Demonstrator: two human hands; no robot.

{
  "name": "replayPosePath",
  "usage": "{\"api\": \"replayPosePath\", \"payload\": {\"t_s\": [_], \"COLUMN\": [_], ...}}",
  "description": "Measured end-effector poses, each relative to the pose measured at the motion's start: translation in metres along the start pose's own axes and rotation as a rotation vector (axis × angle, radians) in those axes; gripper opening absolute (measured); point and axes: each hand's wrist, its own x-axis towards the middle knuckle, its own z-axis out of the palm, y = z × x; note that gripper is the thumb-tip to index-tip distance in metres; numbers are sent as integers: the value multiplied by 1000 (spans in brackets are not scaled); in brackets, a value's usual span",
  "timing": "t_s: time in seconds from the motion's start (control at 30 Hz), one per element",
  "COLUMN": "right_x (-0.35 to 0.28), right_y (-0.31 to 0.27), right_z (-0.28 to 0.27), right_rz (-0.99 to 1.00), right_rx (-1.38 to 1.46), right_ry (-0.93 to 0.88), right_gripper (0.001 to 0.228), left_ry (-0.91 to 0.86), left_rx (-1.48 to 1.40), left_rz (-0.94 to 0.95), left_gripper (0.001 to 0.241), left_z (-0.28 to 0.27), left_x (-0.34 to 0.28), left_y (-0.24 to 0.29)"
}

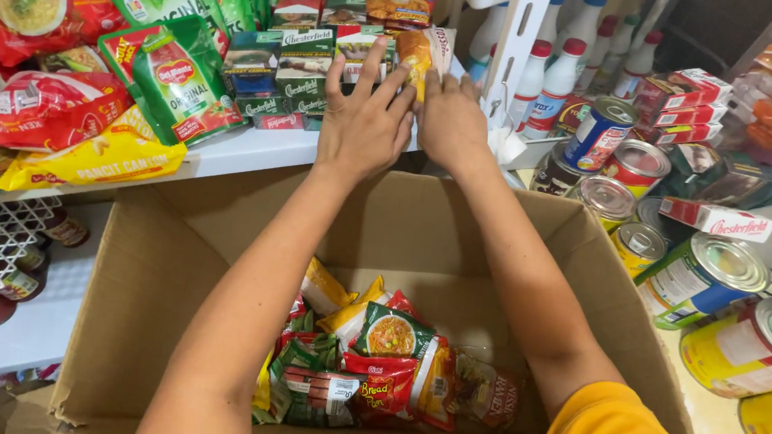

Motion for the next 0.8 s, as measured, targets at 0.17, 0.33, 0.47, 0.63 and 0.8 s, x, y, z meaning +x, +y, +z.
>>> {"api": "replayPosePath", "payload": {"t_s": [0.17,0.33,0.47,0.63,0.8], "right_x": [2,8,24,42,54], "right_y": [8,3,9,0,0], "right_z": [7,8,13,10,11], "right_rz": [-40,7,83,184,237], "right_rx": [-25,-53,31,95,82], "right_ry": [-74,-181,-274,-386,-445], "right_gripper": [61,69,71,72,77], "left_ry": [-49,-59,-300,-340,-355], "left_rx": [64,111,264,306,166], "left_rz": [40,81,128,176,141], "left_gripper": [29,31,46,54,57], "left_z": [1,1,-4,-3,3], "left_x": [-6,-1,21,27,22], "left_y": [1,5,10,1,-2]}}
